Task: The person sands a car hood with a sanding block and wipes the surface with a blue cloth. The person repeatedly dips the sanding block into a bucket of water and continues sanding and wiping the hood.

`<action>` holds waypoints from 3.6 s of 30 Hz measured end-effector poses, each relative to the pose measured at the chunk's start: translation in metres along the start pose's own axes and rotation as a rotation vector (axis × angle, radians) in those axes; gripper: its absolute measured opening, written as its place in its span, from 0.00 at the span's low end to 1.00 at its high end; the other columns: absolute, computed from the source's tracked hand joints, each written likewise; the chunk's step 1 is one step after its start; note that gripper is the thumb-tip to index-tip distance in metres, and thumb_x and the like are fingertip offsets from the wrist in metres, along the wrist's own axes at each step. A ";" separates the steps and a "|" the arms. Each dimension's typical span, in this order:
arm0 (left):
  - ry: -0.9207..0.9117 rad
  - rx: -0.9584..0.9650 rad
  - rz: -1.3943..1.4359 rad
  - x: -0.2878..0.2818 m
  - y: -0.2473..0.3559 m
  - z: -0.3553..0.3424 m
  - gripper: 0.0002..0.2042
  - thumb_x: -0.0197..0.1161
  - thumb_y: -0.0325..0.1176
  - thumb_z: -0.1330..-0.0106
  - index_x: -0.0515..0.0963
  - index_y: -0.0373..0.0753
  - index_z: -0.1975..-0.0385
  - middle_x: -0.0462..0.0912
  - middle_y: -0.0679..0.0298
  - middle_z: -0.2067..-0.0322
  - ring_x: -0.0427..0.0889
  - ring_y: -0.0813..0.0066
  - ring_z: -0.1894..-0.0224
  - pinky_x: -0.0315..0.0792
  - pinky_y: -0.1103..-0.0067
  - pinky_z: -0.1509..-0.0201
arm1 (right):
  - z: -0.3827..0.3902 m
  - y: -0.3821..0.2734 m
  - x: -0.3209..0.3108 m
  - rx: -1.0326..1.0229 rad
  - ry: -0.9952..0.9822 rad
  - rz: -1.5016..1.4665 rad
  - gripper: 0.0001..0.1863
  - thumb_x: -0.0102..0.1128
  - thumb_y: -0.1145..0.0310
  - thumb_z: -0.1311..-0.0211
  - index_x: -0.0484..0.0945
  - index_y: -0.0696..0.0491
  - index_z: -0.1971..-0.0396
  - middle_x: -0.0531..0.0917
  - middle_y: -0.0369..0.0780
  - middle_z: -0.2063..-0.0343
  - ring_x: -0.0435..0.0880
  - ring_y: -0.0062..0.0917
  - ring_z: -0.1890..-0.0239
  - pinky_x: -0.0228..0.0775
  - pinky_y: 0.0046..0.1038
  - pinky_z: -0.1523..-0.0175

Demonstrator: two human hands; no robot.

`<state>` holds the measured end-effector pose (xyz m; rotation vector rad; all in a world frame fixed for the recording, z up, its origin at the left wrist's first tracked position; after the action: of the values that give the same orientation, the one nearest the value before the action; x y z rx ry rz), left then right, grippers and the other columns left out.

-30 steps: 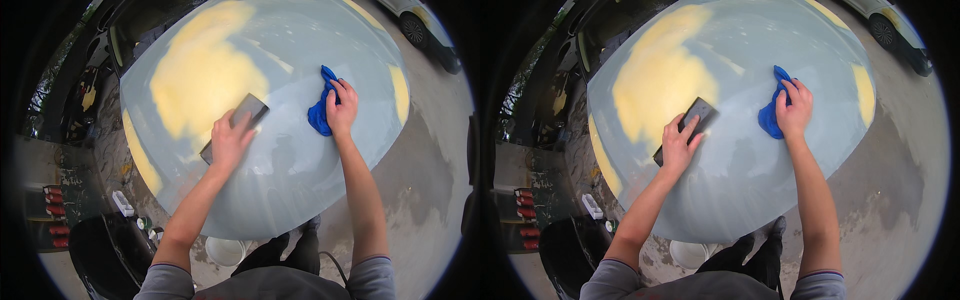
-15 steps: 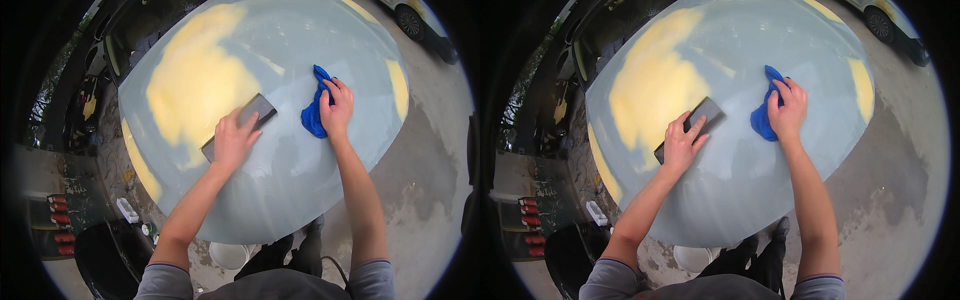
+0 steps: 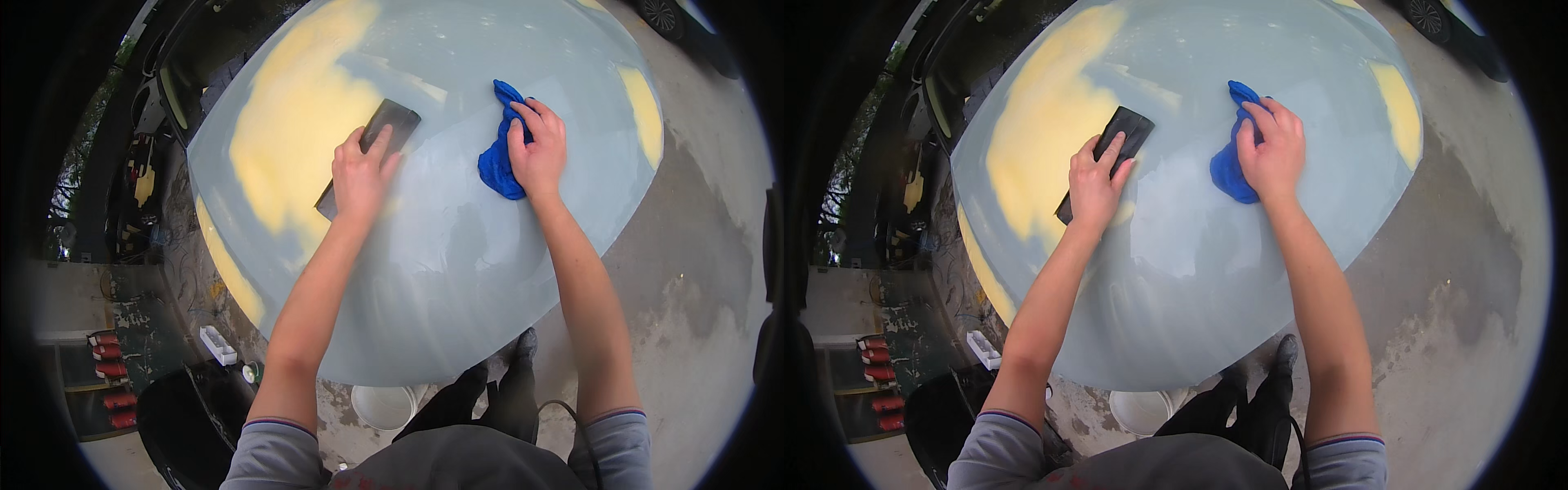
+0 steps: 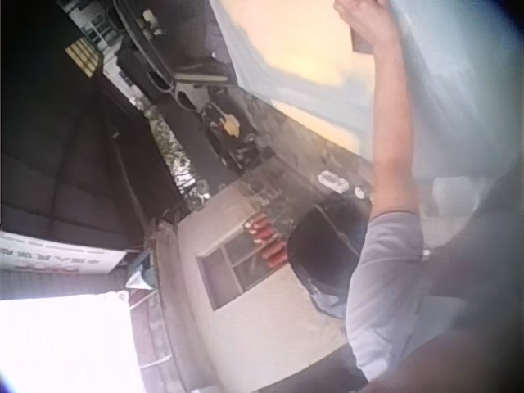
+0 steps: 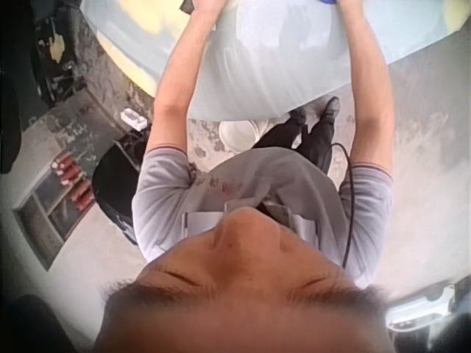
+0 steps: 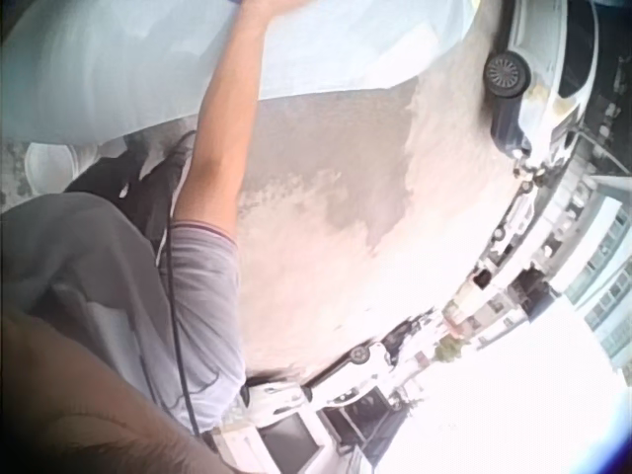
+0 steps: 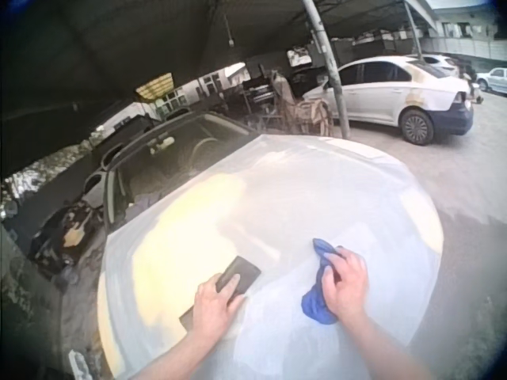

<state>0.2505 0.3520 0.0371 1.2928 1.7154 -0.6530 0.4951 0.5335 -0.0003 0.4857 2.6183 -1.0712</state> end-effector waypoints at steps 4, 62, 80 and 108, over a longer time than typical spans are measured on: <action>-0.091 0.085 0.106 -0.018 0.031 0.083 0.29 0.84 0.39 0.37 0.88 0.54 0.33 0.80 0.44 0.34 0.81 0.44 0.38 0.79 0.55 0.33 | -0.011 0.016 -0.005 -0.016 0.023 0.030 0.14 0.69 0.70 0.35 0.93 0.46 0.51 0.89 0.39 0.44 0.85 0.41 0.41 0.80 0.40 0.38; 0.070 -0.227 -0.082 0.010 -0.172 -0.076 0.23 0.74 0.45 0.27 0.87 0.46 0.34 0.86 0.42 0.38 0.85 0.40 0.47 0.82 0.57 0.38 | -0.006 0.009 0.011 -0.033 -0.151 0.037 0.16 0.64 0.68 0.27 0.91 0.48 0.43 0.87 0.42 0.38 0.83 0.42 0.36 0.74 0.40 0.30; 0.110 -0.286 -0.113 0.024 -0.133 -0.065 0.25 0.75 0.46 0.29 0.87 0.48 0.33 0.85 0.43 0.37 0.84 0.41 0.43 0.81 0.56 0.36 | -0.112 0.029 0.106 -0.118 -0.275 -0.096 0.14 0.68 0.67 0.32 0.92 0.49 0.49 0.88 0.44 0.42 0.84 0.44 0.39 0.77 0.41 0.32; 0.035 -0.249 -0.129 0.044 -0.086 -0.134 0.23 0.73 0.45 0.26 0.86 0.51 0.33 0.86 0.47 0.38 0.84 0.43 0.46 0.84 0.58 0.39 | -0.128 0.032 0.105 -0.177 -0.246 -0.204 0.14 0.68 0.71 0.34 0.93 0.49 0.51 0.89 0.42 0.44 0.85 0.43 0.40 0.80 0.41 0.37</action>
<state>0.1218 0.4543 0.0565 1.0321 1.8558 -0.4735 0.3969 0.6677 0.0290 0.0440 2.5483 -0.8803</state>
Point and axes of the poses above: each hand's wrist, its own z-axis away from the middle knuckle, its own x-axis out of the palm, y = z × x, the point moved 4 cm from there along -z, towards the middle knuckle
